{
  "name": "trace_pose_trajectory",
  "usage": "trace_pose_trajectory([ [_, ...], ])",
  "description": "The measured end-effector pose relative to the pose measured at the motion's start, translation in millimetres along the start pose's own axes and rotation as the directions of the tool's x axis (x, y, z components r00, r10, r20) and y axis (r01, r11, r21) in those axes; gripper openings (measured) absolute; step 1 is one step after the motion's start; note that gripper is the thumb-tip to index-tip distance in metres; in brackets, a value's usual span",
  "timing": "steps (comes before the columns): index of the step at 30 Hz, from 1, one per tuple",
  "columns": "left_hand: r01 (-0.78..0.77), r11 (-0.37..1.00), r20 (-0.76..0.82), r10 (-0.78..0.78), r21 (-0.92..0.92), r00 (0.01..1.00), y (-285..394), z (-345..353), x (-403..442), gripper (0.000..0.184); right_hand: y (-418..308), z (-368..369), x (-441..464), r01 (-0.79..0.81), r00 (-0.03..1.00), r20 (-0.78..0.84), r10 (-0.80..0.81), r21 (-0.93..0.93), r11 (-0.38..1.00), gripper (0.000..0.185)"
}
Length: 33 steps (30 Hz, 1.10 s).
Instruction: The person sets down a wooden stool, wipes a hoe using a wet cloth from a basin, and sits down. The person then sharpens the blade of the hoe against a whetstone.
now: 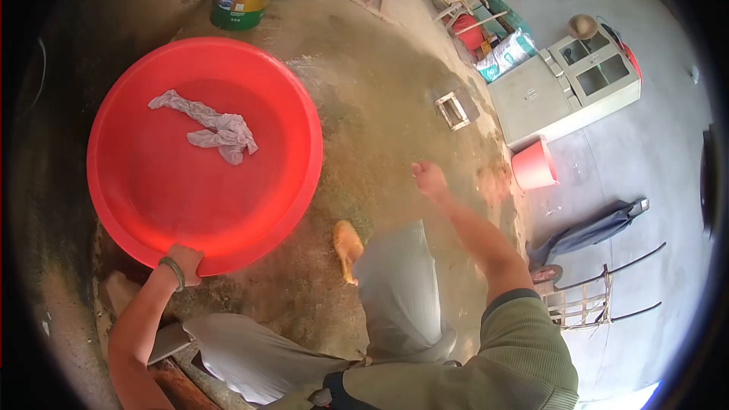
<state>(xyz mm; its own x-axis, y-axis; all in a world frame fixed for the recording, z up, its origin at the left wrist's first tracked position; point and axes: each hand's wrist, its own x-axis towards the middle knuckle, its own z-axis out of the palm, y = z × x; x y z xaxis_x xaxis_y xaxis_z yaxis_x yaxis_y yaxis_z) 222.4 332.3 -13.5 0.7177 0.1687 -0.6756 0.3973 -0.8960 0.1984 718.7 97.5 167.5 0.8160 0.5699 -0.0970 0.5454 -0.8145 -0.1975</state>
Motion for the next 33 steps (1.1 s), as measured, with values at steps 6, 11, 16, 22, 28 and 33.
trace_pose_trajectory([
  [6,0.019,1.0,0.187,-0.023,0.022,0.982,12.5,-64.1,6.7,0.068,223.0,-3.1,62.6,-0.425,0.899,-0.158,0.409,-0.078,0.902,0.029],
  [11,0.28,0.903,0.386,-0.143,-0.326,0.911,57.3,-162.9,92.4,0.089,311.5,57.8,223.1,-0.469,0.883,0.071,0.464,0.18,0.865,0.028],
  [16,0.211,0.636,-0.185,-0.498,-0.742,0.847,154.8,-262.1,251.4,0.094,326.4,69.5,362.5,-0.572,0.813,0.224,0.538,0.48,0.665,0.032],
  [22,0.602,0.584,-0.215,-0.791,-0.544,0.573,170.4,-283.0,346.6,0.114,452.4,61.6,550.2,-0.579,0.766,0.275,0.581,0.687,0.439,0.035],
  [28,0.761,0.518,-0.313,-0.852,-0.39,0.419,161.2,-242.9,358.6,0.098,527.9,67.3,675.1,-0.289,0.735,0.315,0.601,0.947,-0.143,0.085],
  [33,0.742,0.562,-0.369,-0.819,-0.366,0.438,154.6,-226.5,350.4,0.094,570.3,69.3,735.8,-0.123,0.717,0.479,0.508,0.803,-0.583,0.109],
])
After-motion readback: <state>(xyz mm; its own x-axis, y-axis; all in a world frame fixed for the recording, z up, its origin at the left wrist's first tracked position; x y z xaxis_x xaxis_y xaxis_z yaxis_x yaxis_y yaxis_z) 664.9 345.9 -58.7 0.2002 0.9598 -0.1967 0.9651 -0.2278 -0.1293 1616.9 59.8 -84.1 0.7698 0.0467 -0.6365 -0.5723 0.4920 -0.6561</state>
